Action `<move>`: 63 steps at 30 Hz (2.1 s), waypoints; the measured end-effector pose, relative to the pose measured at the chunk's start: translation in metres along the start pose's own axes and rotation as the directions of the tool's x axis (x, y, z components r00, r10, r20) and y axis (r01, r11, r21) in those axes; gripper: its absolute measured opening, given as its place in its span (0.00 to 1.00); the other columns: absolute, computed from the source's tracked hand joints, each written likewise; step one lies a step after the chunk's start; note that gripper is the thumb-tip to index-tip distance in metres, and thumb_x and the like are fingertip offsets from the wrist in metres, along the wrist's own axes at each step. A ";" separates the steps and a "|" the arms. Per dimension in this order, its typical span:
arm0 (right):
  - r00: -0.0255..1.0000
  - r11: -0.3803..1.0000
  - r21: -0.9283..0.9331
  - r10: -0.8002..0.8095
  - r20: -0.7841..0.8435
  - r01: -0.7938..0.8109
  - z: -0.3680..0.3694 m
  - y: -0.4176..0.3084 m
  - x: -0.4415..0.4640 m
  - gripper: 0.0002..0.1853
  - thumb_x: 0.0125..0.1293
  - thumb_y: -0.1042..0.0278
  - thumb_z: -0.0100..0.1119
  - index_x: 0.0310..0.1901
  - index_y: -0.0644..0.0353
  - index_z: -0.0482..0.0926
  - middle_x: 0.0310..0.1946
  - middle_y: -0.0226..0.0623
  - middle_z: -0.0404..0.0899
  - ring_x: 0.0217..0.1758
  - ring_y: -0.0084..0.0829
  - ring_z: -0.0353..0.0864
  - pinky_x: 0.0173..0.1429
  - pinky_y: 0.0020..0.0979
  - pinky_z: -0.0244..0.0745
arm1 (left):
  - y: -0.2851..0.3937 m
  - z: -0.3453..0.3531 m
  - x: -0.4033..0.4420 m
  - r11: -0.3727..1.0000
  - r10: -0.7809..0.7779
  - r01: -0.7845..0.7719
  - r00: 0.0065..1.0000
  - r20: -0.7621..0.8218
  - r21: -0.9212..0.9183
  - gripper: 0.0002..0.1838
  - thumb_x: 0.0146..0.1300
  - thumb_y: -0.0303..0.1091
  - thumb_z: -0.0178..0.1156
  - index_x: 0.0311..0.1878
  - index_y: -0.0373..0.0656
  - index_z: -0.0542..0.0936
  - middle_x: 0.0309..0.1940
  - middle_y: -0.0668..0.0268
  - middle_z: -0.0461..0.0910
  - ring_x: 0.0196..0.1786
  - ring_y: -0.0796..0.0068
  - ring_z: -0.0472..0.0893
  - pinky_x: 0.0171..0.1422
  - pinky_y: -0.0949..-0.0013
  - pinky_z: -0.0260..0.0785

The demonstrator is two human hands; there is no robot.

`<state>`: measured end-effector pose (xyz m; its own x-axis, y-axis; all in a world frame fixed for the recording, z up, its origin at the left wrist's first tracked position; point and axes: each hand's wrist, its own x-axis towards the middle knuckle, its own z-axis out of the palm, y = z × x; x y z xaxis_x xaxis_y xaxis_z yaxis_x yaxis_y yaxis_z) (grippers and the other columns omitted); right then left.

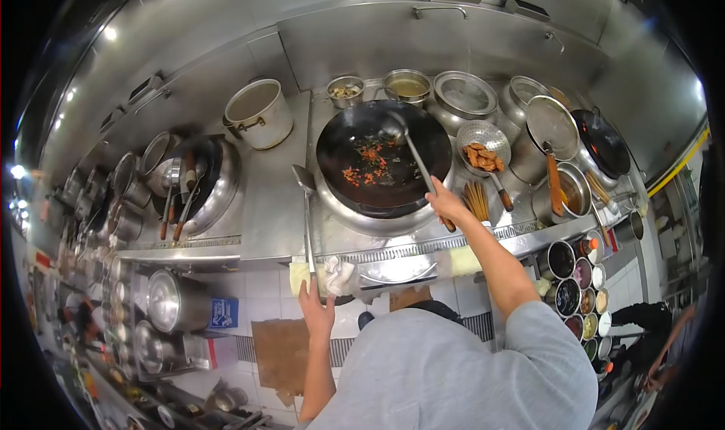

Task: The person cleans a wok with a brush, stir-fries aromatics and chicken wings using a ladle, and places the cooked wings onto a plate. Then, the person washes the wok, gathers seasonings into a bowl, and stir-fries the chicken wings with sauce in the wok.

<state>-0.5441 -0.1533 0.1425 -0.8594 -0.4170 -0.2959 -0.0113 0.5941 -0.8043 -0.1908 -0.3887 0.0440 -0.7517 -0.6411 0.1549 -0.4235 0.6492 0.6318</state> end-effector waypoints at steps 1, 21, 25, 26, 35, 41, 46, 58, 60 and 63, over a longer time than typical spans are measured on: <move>0.999 1.000 -0.011 0.001 0.042 0.000 0.000 -0.004 -0.007 0.35 0.72 0.64 0.51 0.76 0.50 0.49 0.20 0.39 0.71 0.15 0.31 0.70 0.16 0.34 0.68 | -0.002 -0.003 -0.002 1.000 -0.003 0.003 1.000 -0.004 0.000 0.37 0.56 0.30 0.67 0.70 0.41 0.66 0.70 0.42 0.59 0.72 0.42 0.60 0.74 0.50 0.56; 0.969 0.793 0.578 0.060 0.238 -0.191 0.021 -0.021 0.011 0.16 0.74 0.65 0.49 0.60 0.48 0.60 0.23 0.25 0.66 0.15 0.15 0.62 0.15 0.25 0.61 | 0.007 -0.016 -0.002 0.995 -0.015 0.018 1.000 0.026 -0.094 0.30 0.59 0.29 0.65 0.66 0.41 0.71 0.69 0.47 0.61 0.71 0.46 0.62 0.73 0.55 0.58; 0.885 0.618 0.689 0.023 0.465 -0.378 0.020 -0.013 0.013 0.14 0.75 0.65 0.48 0.59 0.49 0.62 0.23 0.24 0.66 0.15 0.15 0.62 0.15 0.25 0.61 | 0.005 -0.011 -0.004 0.992 -0.002 0.005 1.000 0.026 -0.126 0.30 0.59 0.29 0.65 0.66 0.41 0.71 0.69 0.47 0.62 0.71 0.46 0.62 0.73 0.55 0.59; 0.886 0.670 0.658 -0.002 0.464 -0.343 0.016 -0.009 0.005 0.14 0.75 0.65 0.48 0.59 0.50 0.63 0.23 0.25 0.66 0.16 0.15 0.62 0.15 0.25 0.61 | 0.005 -0.011 -0.005 0.991 0.000 0.005 0.999 0.034 -0.131 0.30 0.59 0.29 0.65 0.66 0.41 0.71 0.69 0.47 0.62 0.70 0.46 0.63 0.73 0.55 0.59; 0.879 0.586 0.711 0.006 0.476 -0.389 0.024 -0.017 -0.004 0.17 0.76 0.65 0.48 0.63 0.47 0.61 0.24 0.24 0.66 0.16 0.14 0.60 0.16 0.24 0.59 | -0.006 0.000 -0.010 0.992 0.006 0.002 0.998 0.064 -0.126 0.28 0.59 0.31 0.65 0.64 0.43 0.73 0.68 0.46 0.64 0.70 0.46 0.64 0.72 0.55 0.60; 0.874 0.601 0.690 0.030 0.484 -0.403 0.026 -0.013 -0.007 0.20 0.75 0.64 0.48 0.65 0.47 0.59 0.23 0.24 0.66 0.16 0.14 0.61 0.17 0.25 0.60 | -0.006 0.006 -0.008 0.988 0.025 -0.014 0.997 0.068 -0.153 0.27 0.60 0.31 0.65 0.64 0.46 0.74 0.68 0.46 0.64 0.70 0.46 0.64 0.72 0.55 0.61; 0.884 0.625 0.689 0.003 0.468 -0.367 0.016 -0.029 -0.033 0.23 0.75 0.64 0.48 0.68 0.46 0.56 0.24 0.24 0.64 0.16 0.14 0.60 0.16 0.23 0.59 | 0.000 0.001 -0.005 0.988 0.017 -0.004 0.997 0.081 -0.157 0.26 0.60 0.29 0.65 0.63 0.42 0.74 0.68 0.47 0.65 0.70 0.48 0.65 0.72 0.57 0.59; 0.975 0.882 -0.451 -0.200 -0.093 0.138 0.013 -0.002 0.023 0.36 0.67 0.65 0.53 0.74 0.58 0.52 0.40 0.66 0.80 0.47 0.63 0.79 0.51 0.53 0.73 | 0.005 0.000 -0.007 0.988 0.076 -0.055 0.987 0.143 -0.141 0.27 0.59 0.31 0.66 0.63 0.44 0.74 0.67 0.48 0.65 0.69 0.47 0.66 0.71 0.56 0.62; 0.964 0.802 -0.547 -0.261 0.043 0.241 0.015 0.012 0.005 0.37 0.67 0.64 0.53 0.75 0.57 0.52 0.37 0.64 0.81 0.38 0.59 0.82 0.45 0.49 0.75 | 0.002 -0.003 -0.008 0.988 0.122 -0.106 0.983 0.138 -0.116 0.26 0.59 0.31 0.65 0.62 0.44 0.75 0.66 0.49 0.67 0.68 0.47 0.67 0.70 0.56 0.62; 0.922 0.835 -0.393 -0.334 0.197 0.386 -0.005 0.022 -0.044 0.36 0.69 0.63 0.53 0.76 0.55 0.50 0.33 0.56 0.81 0.29 0.48 0.81 0.37 0.44 0.77 | -0.005 -0.006 -0.010 0.990 0.091 -0.075 0.988 0.128 -0.122 0.25 0.59 0.30 0.65 0.61 0.44 0.76 0.64 0.49 0.69 0.66 0.47 0.68 0.70 0.55 0.63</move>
<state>-0.5092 -0.1185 0.1404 -0.6877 -0.7183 -0.1055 -0.5423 0.6048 -0.5832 -0.1776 -0.3883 0.0440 -0.8457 -0.5215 0.1132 -0.3006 0.6408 0.7064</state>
